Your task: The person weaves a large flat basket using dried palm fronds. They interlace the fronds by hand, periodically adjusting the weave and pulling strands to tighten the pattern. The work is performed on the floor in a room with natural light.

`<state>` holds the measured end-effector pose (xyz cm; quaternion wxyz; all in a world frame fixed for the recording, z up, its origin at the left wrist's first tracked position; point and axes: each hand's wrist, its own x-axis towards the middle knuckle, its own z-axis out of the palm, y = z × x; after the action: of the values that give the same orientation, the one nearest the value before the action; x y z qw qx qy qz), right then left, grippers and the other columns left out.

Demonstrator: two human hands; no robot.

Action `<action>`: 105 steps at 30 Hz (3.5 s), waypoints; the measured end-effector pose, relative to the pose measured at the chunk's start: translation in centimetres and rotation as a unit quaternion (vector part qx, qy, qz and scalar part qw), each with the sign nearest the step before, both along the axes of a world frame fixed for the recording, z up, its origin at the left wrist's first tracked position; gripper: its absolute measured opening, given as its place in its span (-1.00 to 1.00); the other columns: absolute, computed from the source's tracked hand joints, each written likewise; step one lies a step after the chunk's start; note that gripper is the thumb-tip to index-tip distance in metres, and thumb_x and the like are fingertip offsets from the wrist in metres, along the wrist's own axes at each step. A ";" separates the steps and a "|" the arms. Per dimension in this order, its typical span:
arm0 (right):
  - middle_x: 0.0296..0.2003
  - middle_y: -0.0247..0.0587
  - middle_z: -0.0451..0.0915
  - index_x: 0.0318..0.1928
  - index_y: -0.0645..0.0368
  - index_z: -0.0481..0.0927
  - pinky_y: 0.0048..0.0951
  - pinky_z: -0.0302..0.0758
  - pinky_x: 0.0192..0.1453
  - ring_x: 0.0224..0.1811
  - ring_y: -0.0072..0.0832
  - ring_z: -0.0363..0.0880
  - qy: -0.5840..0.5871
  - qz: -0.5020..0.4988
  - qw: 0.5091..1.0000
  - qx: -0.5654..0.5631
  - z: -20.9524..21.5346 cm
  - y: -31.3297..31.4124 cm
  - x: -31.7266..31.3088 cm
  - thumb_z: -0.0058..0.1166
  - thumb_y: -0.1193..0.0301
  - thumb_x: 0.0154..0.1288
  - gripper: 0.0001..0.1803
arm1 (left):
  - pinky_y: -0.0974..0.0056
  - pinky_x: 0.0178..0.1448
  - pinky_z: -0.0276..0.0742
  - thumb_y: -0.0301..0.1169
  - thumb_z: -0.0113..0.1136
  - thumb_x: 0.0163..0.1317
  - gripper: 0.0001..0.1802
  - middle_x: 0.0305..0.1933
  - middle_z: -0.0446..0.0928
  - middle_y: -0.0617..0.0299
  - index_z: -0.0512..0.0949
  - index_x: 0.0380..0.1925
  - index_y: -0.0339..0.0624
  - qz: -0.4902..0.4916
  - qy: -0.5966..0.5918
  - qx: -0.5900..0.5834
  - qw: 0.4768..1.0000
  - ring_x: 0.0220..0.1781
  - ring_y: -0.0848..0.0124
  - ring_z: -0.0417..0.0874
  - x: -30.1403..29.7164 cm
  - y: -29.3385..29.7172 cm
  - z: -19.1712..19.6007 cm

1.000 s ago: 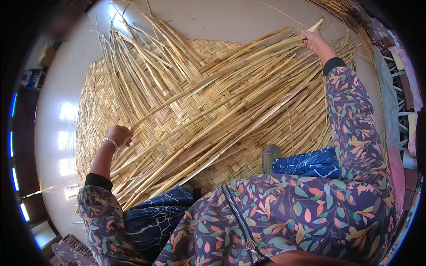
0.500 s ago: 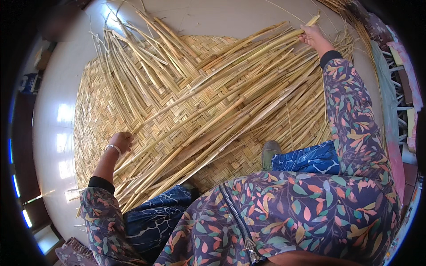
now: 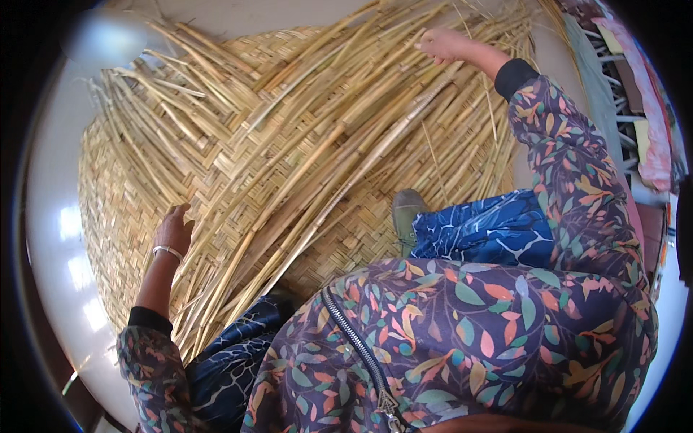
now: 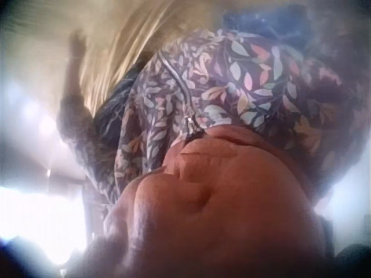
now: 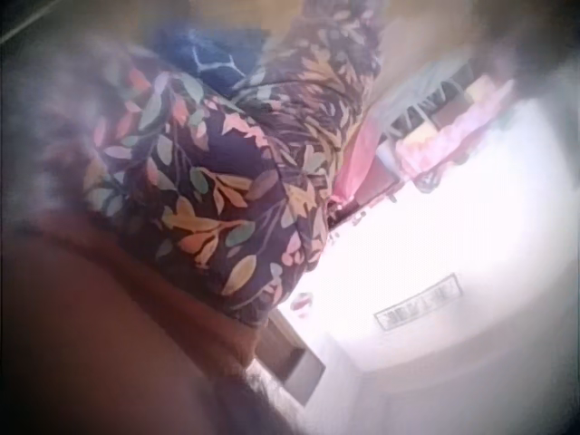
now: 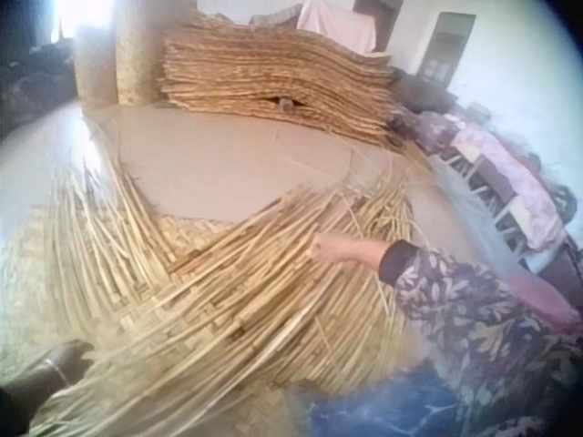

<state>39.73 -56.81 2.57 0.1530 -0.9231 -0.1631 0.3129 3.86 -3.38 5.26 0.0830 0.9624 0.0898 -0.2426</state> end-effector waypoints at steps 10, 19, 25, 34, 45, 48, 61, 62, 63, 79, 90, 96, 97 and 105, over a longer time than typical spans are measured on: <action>-0.25 -0.07 0.55 0.00 0.32 0.39 -0.44 0.58 -0.27 -0.28 -0.37 0.61 0.344 -0.233 0.898 0.146 -2.0 -0.8 -20.5 -0.10 0.13 0.34 -0.53 | 0.05 -0.23 0.50 -0.07 0.09 0.11 -0.67 -0.42 0.57 0.01 0.56 -0.44 -0.10 -0.179 0.163 -0.097 0.965 -0.31 0.05 0.60 -0.7 -16.4 -0.3; -0.33 -0.08 0.56 -0.14 0.27 0.39 -0.40 0.56 -0.27 -0.33 -0.39 0.58 0.469 -0.394 0.682 0.398 -8.5 3.2 -22.2 0.05 0.07 0.25 -0.52 | 0.01 -0.18 0.49 0.00 0.21 -0.04 -0.56 -0.34 0.58 -0.04 0.51 -0.32 -0.12 -0.199 0.229 -0.060 0.951 -0.23 0.02 0.60 -3.4 -17.5 -3.7; -0.34 -0.19 0.58 -0.24 0.15 0.49 -0.44 0.58 -0.28 -0.38 -0.51 0.57 0.380 -0.383 0.679 0.497 -4.7 4.9 -19.8 0.03 0.13 0.27 -0.67 | 0.22 -0.27 0.49 -0.08 0.27 0.03 -0.62 -0.44 0.58 0.04 0.56 -0.47 -0.23 -0.063 0.222 -0.267 0.935 -0.38 0.20 0.61 -3.1 -14.8 -4.3; -0.41 -0.14 0.55 -0.26 0.32 0.38 -0.42 0.64 -0.41 -0.45 -0.42 0.62 0.209 -0.313 0.696 0.612 6.2 7.6 -14.4 -0.08 0.20 0.34 -0.65 | 0.26 -0.15 0.53 0.05 -0.22 0.30 -0.39 -0.31 0.60 0.08 0.53 -0.23 -0.34 0.134 0.133 -0.441 0.878 -0.30 0.26 0.63 -2.1 -14.3 0.3; -0.49 -0.13 0.54 -0.17 0.29 0.36 -0.48 0.55 -0.46 -0.49 -0.41 0.59 0.312 -0.324 0.787 0.423 3.3 8.5 -10.2 -0.19 0.10 0.37 -0.57 | 0.19 -0.55 0.26 -0.26 0.17 0.14 -0.73 -0.66 0.35 0.07 0.39 -0.50 -0.23 0.042 -0.086 -0.094 0.991 -0.66 0.27 0.39 1.3 -10.3 9.2; -0.45 -0.13 0.57 -0.21 0.30 0.41 -0.45 0.56 -0.40 -0.48 -0.43 0.58 0.130 -0.114 0.926 0.336 7.8 11.9 -11.8 -0.23 0.07 0.38 -0.53 | 0.03 -0.41 0.42 -0.29 -0.02 0.27 -0.81 -0.51 0.48 -0.06 0.43 -0.40 -0.18 -0.026 -0.208 0.056 0.976 -0.43 -0.01 0.54 1.4 -8.7 11.6; -0.41 -0.15 0.54 -0.11 0.02 0.47 -0.22 0.51 -0.28 -0.38 -0.24 0.57 -0.143 0.490 0.836 0.202 9.5 26.4 -20.4 -0.05 0.28 0.24 -0.77 | 0.02 -0.36 0.46 -0.17 0.01 0.23 -0.74 -0.54 0.52 -0.03 0.46 -0.36 -0.13 0.016 -0.129 -0.133 0.983 -0.45 -0.01 0.56 -1.2 -8.7 9.1; -0.39 -0.14 0.55 -0.14 -0.03 0.49 -0.17 0.50 -0.32 -0.41 -0.19 0.57 -0.147 0.481 0.839 0.208 8.7 26.5 -20.3 -0.08 0.29 0.25 -0.80 | 0.02 -0.34 0.46 -0.17 0.02 0.22 -0.74 -0.52 0.53 -0.03 0.47 -0.34 -0.13 0.026 -0.138 -0.134 0.981 -0.43 -0.01 0.56 -1.4 -8.4 8.4; -0.40 -0.14 0.55 -0.14 -0.02 0.50 -0.19 0.50 -0.31 -0.40 -0.19 0.57 -0.130 0.478 0.854 0.162 8.2 26.6 -19.8 -0.09 0.27 0.26 -0.80 | 0.02 -0.31 0.46 -0.17 0.03 0.21 -0.74 -0.50 0.53 -0.04 0.47 -0.32 -0.13 0.036 -0.146 -0.134 0.979 -0.41 -0.01 0.56 -1.7 -7.8 7.4; -0.34 0.02 0.55 -0.24 0.19 0.50 -0.14 0.41 -0.16 -0.25 -0.09 0.53 -0.107 0.434 0.866 0.223 2.2 27.5 -18.6 -0.15 0.13 0.30 -0.64 | -0.01 -0.29 0.46 -0.26 -0.12 0.29 -0.79 -0.40 0.53 -0.02 0.42 -0.28 -0.14 0.021 -0.136 -0.017 0.990 -0.34 0.00 0.56 -6.1 -3.4 2.8; -0.55 -0.21 0.48 -0.32 0.14 0.46 -0.31 0.40 -0.34 -0.47 -0.38 0.47 0.009 0.428 0.888 0.166 4.4 30.8 -21.4 -0.03 0.16 0.28 -0.71 | 0.06 -0.25 0.48 -0.26 -0.05 0.24 -0.79 -0.39 0.56 0.03 0.52 -0.30 -0.08 0.020 -0.099 -0.093 0.990 -0.32 0.06 0.59 -4.1 -3.0 2.9; -0.59 -0.24 0.49 -0.36 0.14 0.46 -0.30 0.41 -0.34 -0.48 -0.42 0.49 0.049 0.409 0.898 0.153 4.5 29.9 -19.9 -0.02 0.19 0.26 -0.74 | 0.08 -0.21 0.49 -0.10 0.02 0.20 -0.72 -0.37 0.59 0.09 0.59 -0.32 0.01 0.048 -0.077 -0.066 0.994 -0.30 0.10 0.60 -5.1 -0.7 1.5; -0.57 -0.23 0.50 -0.37 0.14 0.46 -0.27 0.41 -0.32 -0.45 -0.42 0.50 0.081 0.391 0.906 0.138 4.9 30.0 -20.0 -0.03 0.18 0.25 -0.73 | 0.08 -0.21 0.48 -0.09 0.02 0.19 -0.71 -0.37 0.59 0.10 0.59 -0.32 0.01 0.052 -0.069 -0.049 0.995 -0.30 0.10 0.60 -4.8 -0.6 1.5; -0.64 -0.26 0.49 -0.43 0.18 0.45 -0.36 0.43 -0.41 -0.57 -0.47 0.48 0.068 0.400 0.897 0.176 5.3 30.1 -20.6 -0.05 0.27 0.26 -0.77 | 0.07 -0.21 0.48 -0.03 0.02 0.17 -0.66 -0.42 0.58 0.10 0.61 -0.36 -0.02 0.071 -0.057 0.013 0.996 -0.30 0.12 0.60 -4.3 2.4 1.5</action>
<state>19.18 -26.76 7.83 0.1855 -0.7142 -0.5604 0.3760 -0.47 -0.94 6.71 0.0922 0.9668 0.1564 -0.1799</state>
